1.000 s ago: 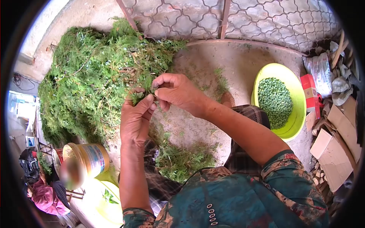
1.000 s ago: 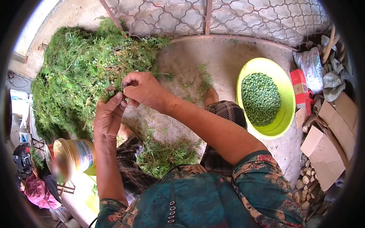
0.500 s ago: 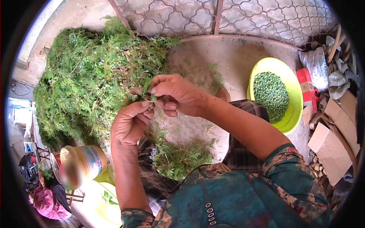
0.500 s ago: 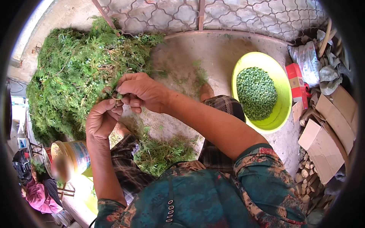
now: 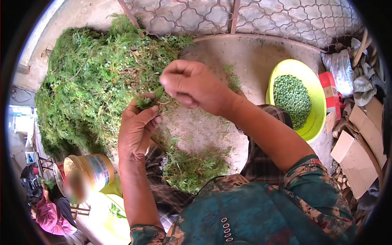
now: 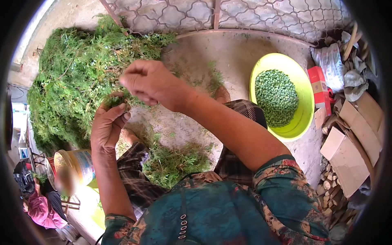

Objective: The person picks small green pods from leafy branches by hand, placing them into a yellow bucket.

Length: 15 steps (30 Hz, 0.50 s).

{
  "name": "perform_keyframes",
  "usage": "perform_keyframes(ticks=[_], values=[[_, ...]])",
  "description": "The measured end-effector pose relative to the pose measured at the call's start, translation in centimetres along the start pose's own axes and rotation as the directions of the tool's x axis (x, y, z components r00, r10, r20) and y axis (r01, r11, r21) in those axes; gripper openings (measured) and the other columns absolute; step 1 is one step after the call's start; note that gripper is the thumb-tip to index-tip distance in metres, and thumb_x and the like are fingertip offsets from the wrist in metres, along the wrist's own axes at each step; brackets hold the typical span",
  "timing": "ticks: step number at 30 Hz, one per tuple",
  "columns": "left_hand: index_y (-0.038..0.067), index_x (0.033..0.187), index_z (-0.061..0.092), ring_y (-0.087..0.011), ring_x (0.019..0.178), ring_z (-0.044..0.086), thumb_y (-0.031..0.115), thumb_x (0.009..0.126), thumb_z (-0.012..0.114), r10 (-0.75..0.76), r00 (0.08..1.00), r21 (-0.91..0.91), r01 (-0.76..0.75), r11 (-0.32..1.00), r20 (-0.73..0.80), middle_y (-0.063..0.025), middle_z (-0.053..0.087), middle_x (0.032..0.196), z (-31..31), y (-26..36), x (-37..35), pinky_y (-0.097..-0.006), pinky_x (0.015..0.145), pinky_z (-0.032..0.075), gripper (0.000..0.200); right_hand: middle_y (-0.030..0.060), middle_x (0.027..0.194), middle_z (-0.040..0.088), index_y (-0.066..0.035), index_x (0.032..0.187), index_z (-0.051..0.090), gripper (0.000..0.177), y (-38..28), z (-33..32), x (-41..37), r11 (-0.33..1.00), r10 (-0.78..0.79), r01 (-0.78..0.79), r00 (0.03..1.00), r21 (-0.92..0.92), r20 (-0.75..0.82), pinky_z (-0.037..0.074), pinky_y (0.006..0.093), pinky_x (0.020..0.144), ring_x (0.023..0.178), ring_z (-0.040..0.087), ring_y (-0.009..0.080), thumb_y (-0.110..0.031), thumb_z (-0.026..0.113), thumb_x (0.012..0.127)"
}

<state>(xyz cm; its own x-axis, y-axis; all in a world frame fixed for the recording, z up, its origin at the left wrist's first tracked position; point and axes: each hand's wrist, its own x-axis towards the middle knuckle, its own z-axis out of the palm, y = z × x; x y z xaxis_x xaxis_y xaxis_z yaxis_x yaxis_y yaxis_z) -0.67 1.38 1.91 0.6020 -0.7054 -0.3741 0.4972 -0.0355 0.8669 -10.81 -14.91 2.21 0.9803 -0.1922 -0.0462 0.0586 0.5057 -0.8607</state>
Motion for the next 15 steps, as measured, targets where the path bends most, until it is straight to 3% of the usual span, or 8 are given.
perform_keyframes(ticks=[1, 2, 4, 5, 8, 10, 13, 15], values=[[0.003, 0.106, 0.053, -0.0098, 0.073, 0.056, -0.002, 0.079, 0.059, -0.002, 1.000, -0.001, 0.002, 1.000, -0.003, -0.0025, 0.057, 0.089, 0.1, -0.1, -0.1, -0.0217, 0.062, 0.050, 0.028, 0.0052, 0.073, 0.053, -0.004, 0.087, 0.055, 0.018, 0.2, 0.3, 0.0, 0.963, -0.052, 0.050, 0.999, -0.265, 0.001, 0.039, 0.0276, 0.049, 0.056, 0.046, 0.0102, -0.022, 0.057, 0.082], [0.003, 0.109, 0.053, -0.0093, 0.074, 0.057, -0.002, 0.079, 0.058, -0.007, 1.000, 0.014, 0.007, 1.000, -0.001, -0.0026, 0.057, 0.091, 0.3, -0.3, -0.1, -0.0216, 0.063, 0.050, 0.030, 0.0052, 0.073, 0.053, -0.004, 0.087, 0.055, 0.018, 1.2, 0.3, 0.5, 0.963, -0.050, 0.048, 0.999, -0.264, 0.000, 0.039, 0.0276, 0.049, 0.056, 0.046, 0.0102, -0.022, 0.057, 0.082], [0.003, 0.112, 0.053, -0.0087, 0.076, 0.057, -0.002, 0.080, 0.056, -0.017, 1.000, 0.032, 0.017, 0.999, 0.005, -0.0026, 0.058, 0.093, 0.5, -0.5, -0.1, -0.0215, 0.063, 0.050, 0.032, 0.0080, 0.075, 0.058, -0.002, 0.091, 0.056, 0.019, 3.1, 0.3, 1.2, 0.627, -0.425, 0.357, 0.902, -0.692, 0.080, 0.044, 0.0306, 0.056, 0.061, 0.054, 0.0161, -0.017, 0.058, 0.081], [0.002, 0.115, 0.051, -0.0087, 0.077, 0.057, -0.003, 0.080, 0.056, -0.007, 1.000, 0.113, 0.005, 0.994, 0.014, -0.0026, 0.058, 0.094, 0.6, -0.6, -0.2, -0.0211, 0.064, 0.049, 0.036, 0.0127, 0.075, 0.060, -0.002, 0.094, 0.056, 0.019, 3.6, 0.0, 1.1, 0.565, -0.403, 0.346, 0.908, -0.749, 0.116, 0.046, 0.0339, 0.063, 0.065, 0.058, 0.0257, -0.015, 0.057, 0.080], [0.002, 0.119, 0.048, -0.0084, 0.080, 0.057, -0.003, 0.079, 0.055, 0.016, 1.000, 0.240, -0.021, 0.970, 0.025, -0.0030, 0.058, 0.097, 0.8, -0.7, -0.3, -0.0206, 0.065, 0.049, 0.041, 0.0172, 0.075, 0.059, -0.003, 0.095, 0.056, 0.019, 3.7, -0.1, 0.9, 0.460, -0.311, 0.363, 0.920, -0.810, 0.236, 0.045, 0.0365, 0.062, 0.067, 0.058, 0.0312, -0.014, 0.055, 0.080], [0.001, 0.121, 0.046, -0.0081, 0.082, 0.057, -0.002, 0.079, 0.054, 0.026, 0.999, 0.290, -0.032, 0.957, 0.023, -0.0034, 0.058, 0.099, 1.2, -0.7, -0.5, -0.0204, 0.065, 0.048, 0.043, 0.0200, 0.077, 0.058, -0.003, 0.094, 0.056, 0.018, 3.6, 0.1, 0.7, 0.477, -0.275, 0.371, 0.924, -0.797, 0.265, 0.045, 0.0389, 0.062, 0.069, 0.056, 0.0363, -0.012, 0.053, 0.080], [0.000, 0.120, 0.046, -0.0092, 0.083, 0.057, 0.000, 0.080, 0.054, 0.081, 0.997, 0.291, -0.076, 0.954, -0.005, -0.0044, 0.058, 0.100, 1.2, -0.5, -0.6, -0.0207, 0.066, 0.047, 0.041, 0.0178, 0.072, 0.056, -0.003, 0.096, 0.056, 0.020, 3.4, 0.4, 0.6, 0.546, -0.268, 0.337, 0.938, -0.767, 0.221, 0.043, 0.0355, 0.058, 0.061, 0.056, 0.0290, -0.013, 0.053, 0.079], [0.000, 0.117, 0.047, -0.0117, 0.084, 0.058, 0.003, 0.081, 0.055, 0.064, 0.997, 0.111, -0.067, 0.992, 0.031, -0.0061, 0.059, 0.101, -0.1, -0.6, 0.1, -0.0237, 0.068, 0.048, 0.037, 0.0133, 0.068, 0.055, -0.004, 0.101, 0.057, 0.025, 2.7, 0.7, 0.5, 0.678, -0.216, 0.161, 0.976, -0.717, 0.015, 0.041, 0.0304, 0.055, 0.056, 0.051, 0.0159, -0.014, 0.054, 0.078]])
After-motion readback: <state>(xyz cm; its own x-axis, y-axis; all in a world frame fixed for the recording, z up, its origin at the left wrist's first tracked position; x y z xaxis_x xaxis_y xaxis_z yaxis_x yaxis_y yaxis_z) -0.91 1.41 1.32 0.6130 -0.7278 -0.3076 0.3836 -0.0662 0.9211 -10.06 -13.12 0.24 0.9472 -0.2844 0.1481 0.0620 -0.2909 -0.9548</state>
